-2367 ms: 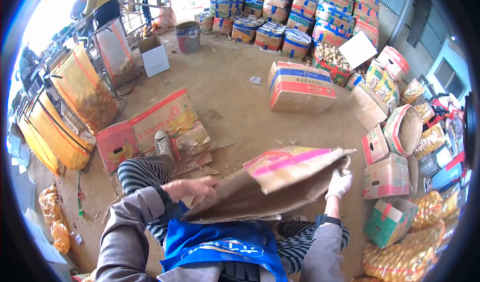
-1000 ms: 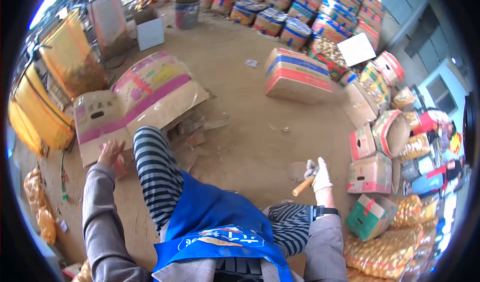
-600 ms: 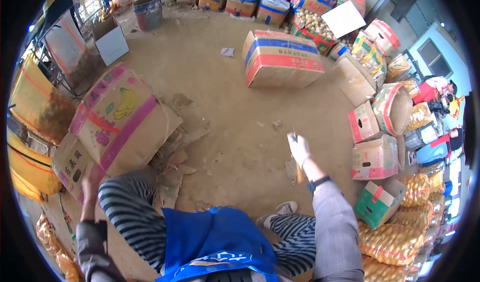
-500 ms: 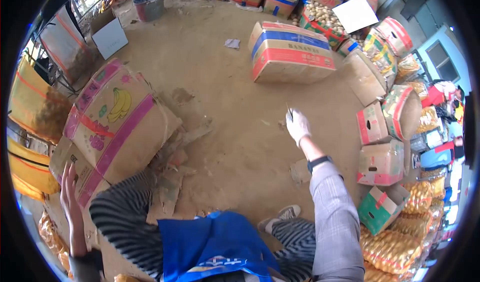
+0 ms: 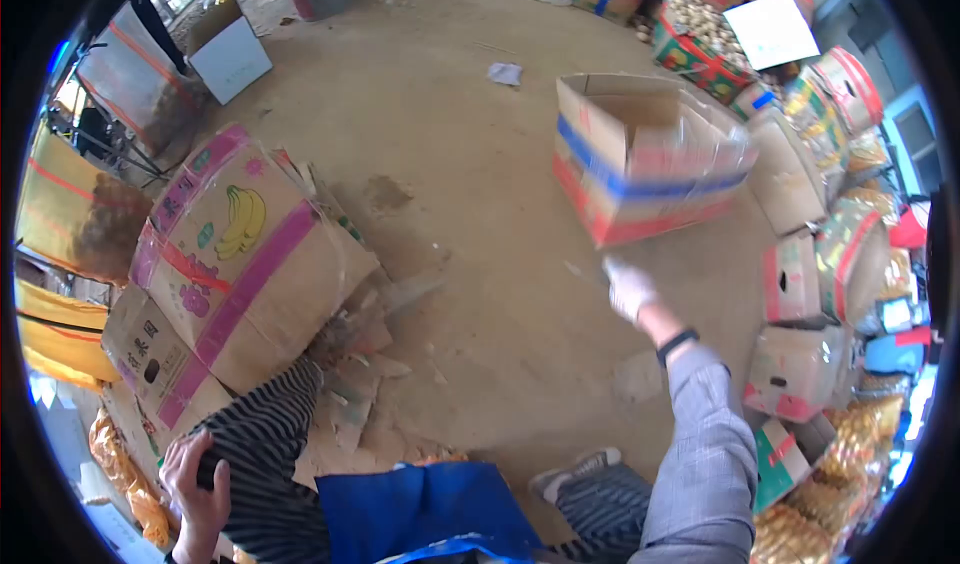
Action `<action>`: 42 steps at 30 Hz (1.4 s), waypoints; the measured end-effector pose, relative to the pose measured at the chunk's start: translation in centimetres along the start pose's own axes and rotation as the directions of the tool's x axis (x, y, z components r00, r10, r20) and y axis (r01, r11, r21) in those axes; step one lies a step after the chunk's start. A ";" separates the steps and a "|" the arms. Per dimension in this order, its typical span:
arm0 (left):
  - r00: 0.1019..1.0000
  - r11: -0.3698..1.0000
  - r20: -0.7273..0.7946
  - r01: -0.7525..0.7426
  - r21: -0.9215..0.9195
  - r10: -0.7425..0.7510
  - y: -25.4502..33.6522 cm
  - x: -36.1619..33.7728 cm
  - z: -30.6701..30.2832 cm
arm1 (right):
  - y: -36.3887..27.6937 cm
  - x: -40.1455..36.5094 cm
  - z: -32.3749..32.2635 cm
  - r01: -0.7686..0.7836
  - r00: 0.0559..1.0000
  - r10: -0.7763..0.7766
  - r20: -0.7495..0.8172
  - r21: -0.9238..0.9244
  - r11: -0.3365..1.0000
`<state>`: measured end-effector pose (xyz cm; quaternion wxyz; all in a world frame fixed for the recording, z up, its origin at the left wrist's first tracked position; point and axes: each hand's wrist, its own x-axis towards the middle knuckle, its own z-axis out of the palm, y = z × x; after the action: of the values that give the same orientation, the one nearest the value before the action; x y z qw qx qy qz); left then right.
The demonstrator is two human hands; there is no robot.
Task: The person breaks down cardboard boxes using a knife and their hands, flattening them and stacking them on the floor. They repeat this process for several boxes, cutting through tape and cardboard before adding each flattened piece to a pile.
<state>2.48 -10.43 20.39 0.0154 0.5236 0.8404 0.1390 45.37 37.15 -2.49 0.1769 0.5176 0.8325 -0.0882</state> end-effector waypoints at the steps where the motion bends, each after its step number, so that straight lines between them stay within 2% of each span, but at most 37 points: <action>1: 1.000 0.999 -0.002 -0.010 -0.035 0.009 0.0 0.1 -0.2 | 1.0 -4.8 2.1 0.016 0.992 -0.024 0.123 0.066 0.998; 2: 1.000 0.997 -0.018 -0.008 -0.071 0.007 0.4 -0.2 0.1 | 1.4 -9.2 3.6 -0.019 1.000 0.020 -0.005 0.154 0.988; 3: 1.000 0.995 -0.029 -0.010 -0.098 0.007 0.6 -0.6 0.2 | 1.3 -12.7 4.0 0.150 0.935 -0.067 -0.349 0.217 0.965; 4: 0.997 0.994 -0.032 -0.077 -0.075 0.075 0.7 -0.9 0.4 | 1.8 -15.7 4.2 0.071 0.916 0.049 -0.397 0.283 0.956; 5: 0.995 0.993 -0.044 -0.096 -0.068 0.093 1.0 -1.3 0.5 | 0.3 -18.2 1.8 0.000 0.884 0.163 -0.437 0.350 0.937; 6: 0.989 0.989 -0.033 -0.144 -0.019 0.143 1.1 -1.5 0.2 | 0.1 -19.5 0.9 -0.017 0.845 0.175 -0.505 0.303 0.953; 7: 0.996 0.996 -0.059 -0.069 -0.065 0.065 1.7 -1.8 0.2 | 0.4 -20.0 0.0 -0.091 0.855 0.244 -0.457 0.331 0.939; 8: 0.987 0.993 -0.121 -0.113 -0.041 0.108 2.2 -2.1 0.2 | 0.7 -19.5 -0.8 -0.154 0.855 0.305 -0.419 0.356 0.922; 9: 0.985 0.993 -0.146 -0.099 -0.063 0.089 2.6 -2.4 0.2 | 0.6 -19.3 -1.0 -0.210 0.851 0.360 -0.382 0.381 0.900; 11: 0.970 0.987 -0.193 -0.158 -0.033 0.148 2.6 -3.1 0.0 | 2.8 -16.5 0.1 -0.149 0.807 0.336 -0.486 0.383 0.912; 12: 0.969 0.987 -0.203 -0.154 -0.039 0.143 2.4 -3.4 -0.1 | 3.5 -15.2 0.4 -0.103 0.831 0.317 -0.457 0.434 0.895; 14: 0.961 0.989 -0.243 -0.143 -0.031 0.131 1.8 -3.8 -0.3 | 5.1 -12.0 2.8 0.059 0.923 0.234 -0.307 0.711 0.701; 15: 0.968 0.993 -0.239 -0.098 -0.059 0.081 1.2 -4.0 0.0 | 4.7 -11.2 3.1 -0.059 0.938 0.279 -0.203 0.703 0.709; 16: 0.973 0.997 -0.228 -0.062 -0.053 0.049 0.9 -4.2 0.1 | 5.6 -9.2 5.5 -0.043 0.957 0.245 -0.153 0.761 0.647; 17: 0.969 0.997 -0.243 -0.047 -0.056 0.032 0.7 -4.2 -0.1 | 3.9 -9.9 6.6 -0.126 0.942 0.330 -0.056 0.854 0.505; 18: 0.969 0.996 -0.247 -0.035 -0.077 0.015 0.8 -4.3 0.0 | 1.9 -10.9 8.4 -0.177 0.860 0.484 -0.163 0.794 0.581; 19: 0.966 0.994 -0.258 -0.032 -0.103 0.004 1.0 -4.2 0.4 | 0.3 -12.1 9.1 -0.230 0.822 0.507 -0.260 0.663 0.713; 21: 0.967 0.992 -0.249 -0.079 -0.096 0.053 1.4 -4.1 0.8 | -3.0 -13.7 7.2 -0.240 0.742 0.579 -0.336 0.674 0.699; 22: 0.967 0.991 -0.240 -0.105 -0.082 0.082 1.6 -4.1 0.7 | -3.6 -14.1 6.6 -0.102 0.694 0.444 -0.567 0.533 0.840; 25: 0.965 0.991 -0.239 -0.124 -0.053 0.107 1.9 -4.2 0.7 | -4.5 -14.6 0.6 -0.119 0.738 0.375 -0.560 0.439 0.890; 27: 0.969 0.997 -0.235 -0.079 -0.024 0.071 1.8 -4.2 0.7 | -2.4 -12.1 0.0 -0.060 0.734 0.292 -0.614 0.370 0.927; 29: 0.973 0.999 -0.226 -0.047 -0.022 0.041 1.7 -4.0 0.5 | 1.8 -6.9 4.1 0.032 0.805 0.251 -0.538 0.461 0.887; 31: 0.978 0.998 -0.206 -0.027 -0.058 0.015 1.5 -3.4 0.2 | 0.7 -8.6 0.6 -0.156 0.913 0.350 -0.211 0.610 0.777; 32: 0.981 0.998 -0.193 -0.007 -0.061 -0.005 1.7 -3.3 0.2 | 0.0 -9.2 1.2 -0.167 0.807 0.442 -0.392 0.566 0.807; 34: 0.984 0.993 -0.176 0.005 -0.119 -0.026 2.5 -3.4 0.0 | -0.9 -11.0 3.3 -0.160 0.830 0.421 -0.365 0.567 0.808; 36: 0.941 0.962 -0.338 -0.079 -0.260 -0.015 1.3 -3.0 1.0 | -1.6 -14.1 4.1 -0.138 0.821 0.417 -0.390 0.573 0.808; 37: 0.911 0.936 -0.412 -0.126 -0.328 -0.022 0.6 -3.1 1.7 | -2.2 -16.6 3.4 -0.081 0.839 0.366 -0.403 0.573 0.816; 39: 0.839 0.774 -0.459 -0.073 -0.629 -0.294 -0.4 -3.4 1.5 | -1.7 -20.1 3.3 -0.054 0.868 0.327 -0.373 0.585 0.809; 41: 0.760 0.640 -0.340 0.127 -0.758 -0.554 -3.4 -5.6 3.0 | -1.6 -24.4 2.2 -0.026 0.854 0.362 -0.373 0.666 0.745; 42: 0.756 0.517 -0.244 0.143 -0.844 -0.607 -4.4 -7.2 3.6 | -1.4 -26.0 1.8 -0.005 0.845 0.383 -0.375 0.709 0.705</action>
<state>2.46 -17.80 14.93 0.0488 0.2004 0.7587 0.6179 54.92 14.32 5.88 -0.2376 0.6377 0.6948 -0.2327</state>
